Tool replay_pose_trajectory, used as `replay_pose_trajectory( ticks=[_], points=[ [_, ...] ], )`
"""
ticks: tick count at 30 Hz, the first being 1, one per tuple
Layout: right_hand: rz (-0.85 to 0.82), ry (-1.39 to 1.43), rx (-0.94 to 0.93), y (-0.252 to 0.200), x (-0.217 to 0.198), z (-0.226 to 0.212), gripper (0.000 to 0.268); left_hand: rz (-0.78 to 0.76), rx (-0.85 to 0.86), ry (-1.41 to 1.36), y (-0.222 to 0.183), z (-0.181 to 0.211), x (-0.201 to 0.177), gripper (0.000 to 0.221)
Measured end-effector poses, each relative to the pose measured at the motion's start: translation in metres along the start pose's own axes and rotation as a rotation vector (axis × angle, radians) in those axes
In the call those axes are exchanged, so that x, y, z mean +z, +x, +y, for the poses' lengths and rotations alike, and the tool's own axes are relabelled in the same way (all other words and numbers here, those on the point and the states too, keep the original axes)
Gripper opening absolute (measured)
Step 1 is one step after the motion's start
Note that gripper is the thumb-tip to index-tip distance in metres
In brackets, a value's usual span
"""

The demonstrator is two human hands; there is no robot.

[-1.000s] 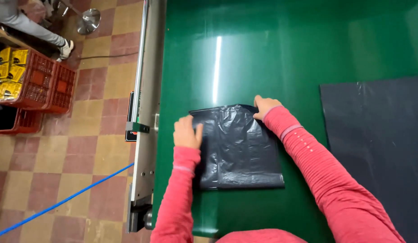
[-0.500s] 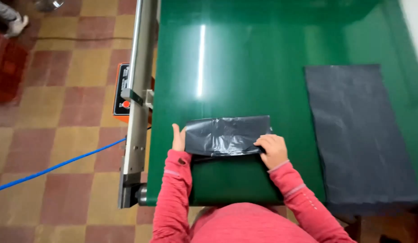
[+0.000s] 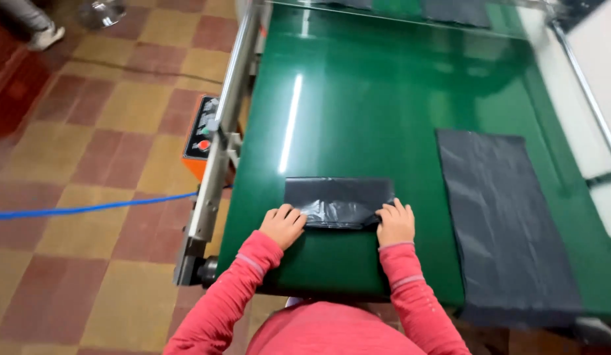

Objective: Folding black plastic bags produced by a machine and placing them into a collection bin.

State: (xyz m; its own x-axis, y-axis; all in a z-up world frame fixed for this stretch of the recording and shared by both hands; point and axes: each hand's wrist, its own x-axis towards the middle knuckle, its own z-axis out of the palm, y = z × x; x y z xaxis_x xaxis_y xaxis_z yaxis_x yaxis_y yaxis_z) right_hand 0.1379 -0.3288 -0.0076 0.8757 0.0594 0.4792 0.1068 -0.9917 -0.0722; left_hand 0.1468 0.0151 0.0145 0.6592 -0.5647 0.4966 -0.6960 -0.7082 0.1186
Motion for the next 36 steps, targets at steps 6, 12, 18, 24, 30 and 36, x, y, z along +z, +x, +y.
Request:
replay_pose_trajectory(
  ticks=[6,12,18,24,30,36],
  points=[
    [-0.201,0.235,-0.134,0.012,-0.073,-0.080,0.038,-0.076,0.076,0.167,-0.008,0.007,0.034,0.020],
    [-0.265,0.758,-0.301,-0.070,-0.025,-0.085,0.043,-0.535,0.177,-0.584,0.050,0.016,0.056,0.024],
    [-0.314,1.411,1.086,-0.115,0.065,0.002,0.027,-0.967,-0.901,-1.182,0.104,-0.030,0.159,0.067],
    [-0.522,1.983,1.344,-0.079,-0.046,0.015,0.034,-0.546,-0.690,-0.540,0.109,0.028,0.075,0.050],
    [-1.070,2.001,1.378,-0.314,-0.050,0.135,0.050,-0.027,-0.363,-0.236,0.149,0.137,0.026,0.037],
    [0.423,1.885,1.708,-0.359,-0.002,0.219,0.040,-0.029,0.529,-0.314,0.144,0.317,0.096,0.046]
  ],
)
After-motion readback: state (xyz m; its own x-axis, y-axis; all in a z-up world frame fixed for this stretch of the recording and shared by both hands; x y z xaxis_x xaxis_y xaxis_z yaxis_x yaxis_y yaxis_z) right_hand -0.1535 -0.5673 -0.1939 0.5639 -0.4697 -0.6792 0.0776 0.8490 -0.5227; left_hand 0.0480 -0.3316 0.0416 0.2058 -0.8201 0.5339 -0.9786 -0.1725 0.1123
